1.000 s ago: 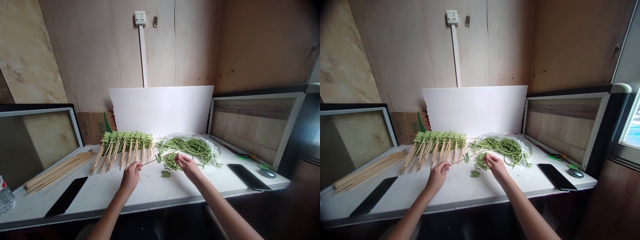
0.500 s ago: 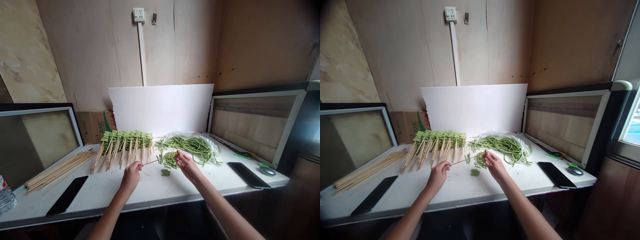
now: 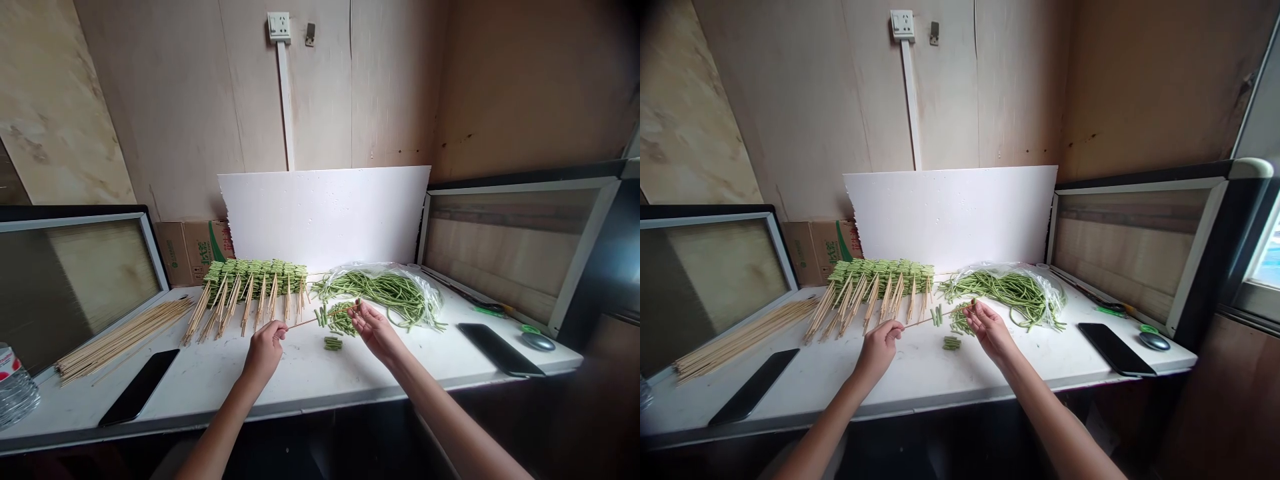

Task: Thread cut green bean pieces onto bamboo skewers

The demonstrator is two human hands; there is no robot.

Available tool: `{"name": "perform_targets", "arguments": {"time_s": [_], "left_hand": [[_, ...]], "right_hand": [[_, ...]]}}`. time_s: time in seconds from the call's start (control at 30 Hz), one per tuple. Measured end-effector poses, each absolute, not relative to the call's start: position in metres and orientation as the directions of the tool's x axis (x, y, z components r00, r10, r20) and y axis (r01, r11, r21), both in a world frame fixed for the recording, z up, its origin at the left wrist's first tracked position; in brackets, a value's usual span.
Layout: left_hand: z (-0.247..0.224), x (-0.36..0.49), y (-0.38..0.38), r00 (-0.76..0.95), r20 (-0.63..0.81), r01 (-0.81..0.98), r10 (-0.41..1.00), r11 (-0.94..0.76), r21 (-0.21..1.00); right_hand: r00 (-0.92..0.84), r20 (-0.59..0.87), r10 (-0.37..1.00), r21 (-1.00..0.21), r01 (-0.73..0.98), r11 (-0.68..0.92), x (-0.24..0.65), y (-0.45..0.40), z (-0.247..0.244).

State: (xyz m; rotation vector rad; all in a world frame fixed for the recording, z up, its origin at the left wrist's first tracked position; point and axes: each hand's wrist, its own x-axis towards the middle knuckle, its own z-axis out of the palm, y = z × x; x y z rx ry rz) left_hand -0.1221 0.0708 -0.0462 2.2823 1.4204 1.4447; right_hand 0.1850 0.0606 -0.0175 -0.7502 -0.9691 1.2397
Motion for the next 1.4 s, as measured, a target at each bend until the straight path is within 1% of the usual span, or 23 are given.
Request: {"name": "perform_targets", "arguments": {"time_s": [0.1, 0.27, 0.5, 0.83, 1.03, 1.23, 1.4], "left_hand": [[-0.0458, -0.1224, 0.0708, 0.116, 0.658, 0.655, 0.744, -0.555, 0.513], [-0.0463, -0.1238, 0.0719, 0.115, 0.663, 0.653, 0.740, -0.559, 0.511], [-0.0443, -0.1276, 0.0718, 0.117, 0.677, 0.648, 0.727, -0.572, 0.503], [-0.0445, -0.1282, 0.0712, 0.130, 0.684, 0.655, 0.718, -0.580, 0.484], [-0.0440, -0.1277, 0.0707, 0.139, 0.679, 0.648, 0.721, -0.584, 0.488], [-0.0410, -0.1275, 0.0707, 0.075, 0.684, 0.659, 0.726, -0.551, 0.513], [-0.0393, -0.1269, 0.0700, 0.096, 0.696, 0.645, 0.712, -0.577, 0.501]], "right_hand": [[0.044, 0.168, 0.985, -0.868, -0.466, 0.169, 0.1854, 0.0598, -0.0169], [0.041, 0.171, 0.984, -0.866, -0.470, 0.170, 0.1870, 0.0590, -0.0162], [0.066, 0.208, 0.976, -0.903, -0.371, 0.218, 0.1910, 0.0624, -0.0206], [0.149, 0.222, 0.964, -0.891, -0.370, 0.263, 0.1877, 0.0603, -0.0169], [0.123, 0.220, 0.968, -0.897, -0.365, 0.250, 0.1876, 0.0581, -0.0148], [0.094, 0.226, 0.970, -0.893, -0.378, 0.245, 0.1882, 0.0577, -0.0135], [0.108, 0.205, 0.973, -0.894, -0.385, 0.231, 0.1892, 0.0634, -0.0189]]}}
